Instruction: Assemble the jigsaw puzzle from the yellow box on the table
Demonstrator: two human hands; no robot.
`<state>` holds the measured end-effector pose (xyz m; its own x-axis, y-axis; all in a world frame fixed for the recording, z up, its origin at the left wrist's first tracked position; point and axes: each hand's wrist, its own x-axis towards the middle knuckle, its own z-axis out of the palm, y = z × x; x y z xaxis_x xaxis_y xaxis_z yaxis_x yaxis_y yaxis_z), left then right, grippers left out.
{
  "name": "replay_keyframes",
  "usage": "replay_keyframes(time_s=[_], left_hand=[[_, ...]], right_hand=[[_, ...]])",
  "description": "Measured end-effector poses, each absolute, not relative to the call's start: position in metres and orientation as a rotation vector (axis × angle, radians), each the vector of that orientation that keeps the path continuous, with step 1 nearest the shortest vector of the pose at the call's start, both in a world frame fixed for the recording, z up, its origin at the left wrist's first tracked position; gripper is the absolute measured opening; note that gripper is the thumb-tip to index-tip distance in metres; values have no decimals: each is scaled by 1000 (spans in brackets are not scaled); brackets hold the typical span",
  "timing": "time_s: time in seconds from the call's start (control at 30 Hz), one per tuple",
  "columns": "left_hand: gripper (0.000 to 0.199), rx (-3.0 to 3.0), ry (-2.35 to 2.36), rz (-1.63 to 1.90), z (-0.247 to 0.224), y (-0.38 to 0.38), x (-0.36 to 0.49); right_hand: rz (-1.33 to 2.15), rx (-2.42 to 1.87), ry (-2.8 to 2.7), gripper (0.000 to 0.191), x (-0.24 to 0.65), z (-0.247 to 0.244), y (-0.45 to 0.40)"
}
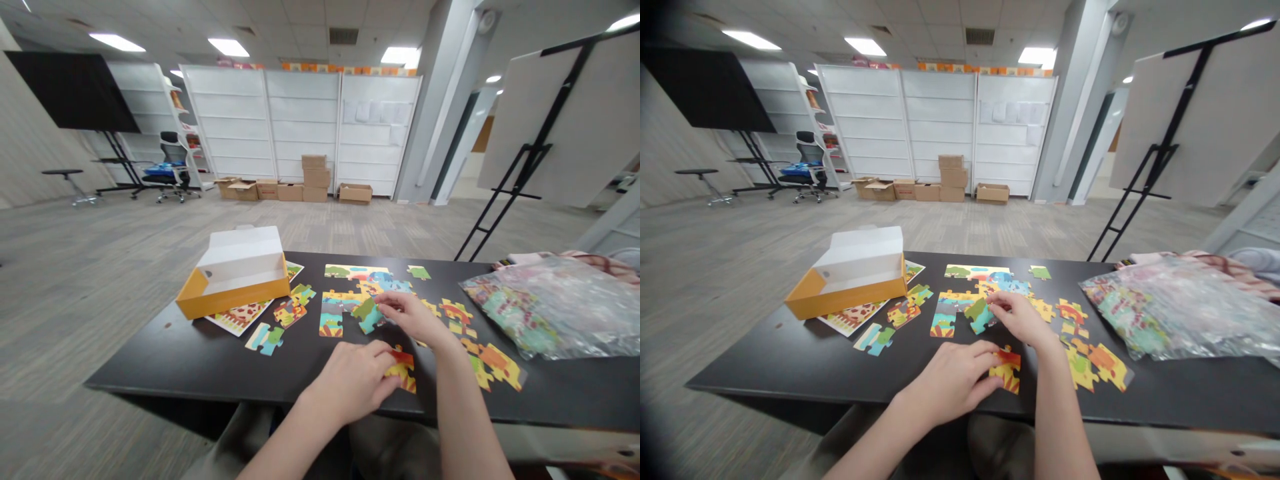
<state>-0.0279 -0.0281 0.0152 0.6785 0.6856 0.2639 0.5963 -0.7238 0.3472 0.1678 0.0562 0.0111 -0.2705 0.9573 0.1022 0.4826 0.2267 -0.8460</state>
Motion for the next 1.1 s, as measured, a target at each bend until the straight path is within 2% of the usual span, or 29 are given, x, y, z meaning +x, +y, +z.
replay_keyframes(time_s=[0.13,0.2,0.47,0.77,0.93,1.1], left_hand=[[18,2266,1287,1046,16,1,-39],[12,2020,1328,1178,16,16,-44],[24,1511,909,1029,12,37,-45],[48,1221,941,1219,4,41,-39],[40,1228,953,1156,5,38,-41],[28,1310,1047,1099,1,41,-45]], right_hand=[[854,-1260,-1850,25,164,16,57],[890,-1218,-1822,27,160,19,55],[1002,-1067,-1687,31,149,25,48],[994,-1128,-1650,33,152,23,52],[1047,-1136,-1645,34,158,19,52],[953,-1191,-1612,33,159,19,53]])
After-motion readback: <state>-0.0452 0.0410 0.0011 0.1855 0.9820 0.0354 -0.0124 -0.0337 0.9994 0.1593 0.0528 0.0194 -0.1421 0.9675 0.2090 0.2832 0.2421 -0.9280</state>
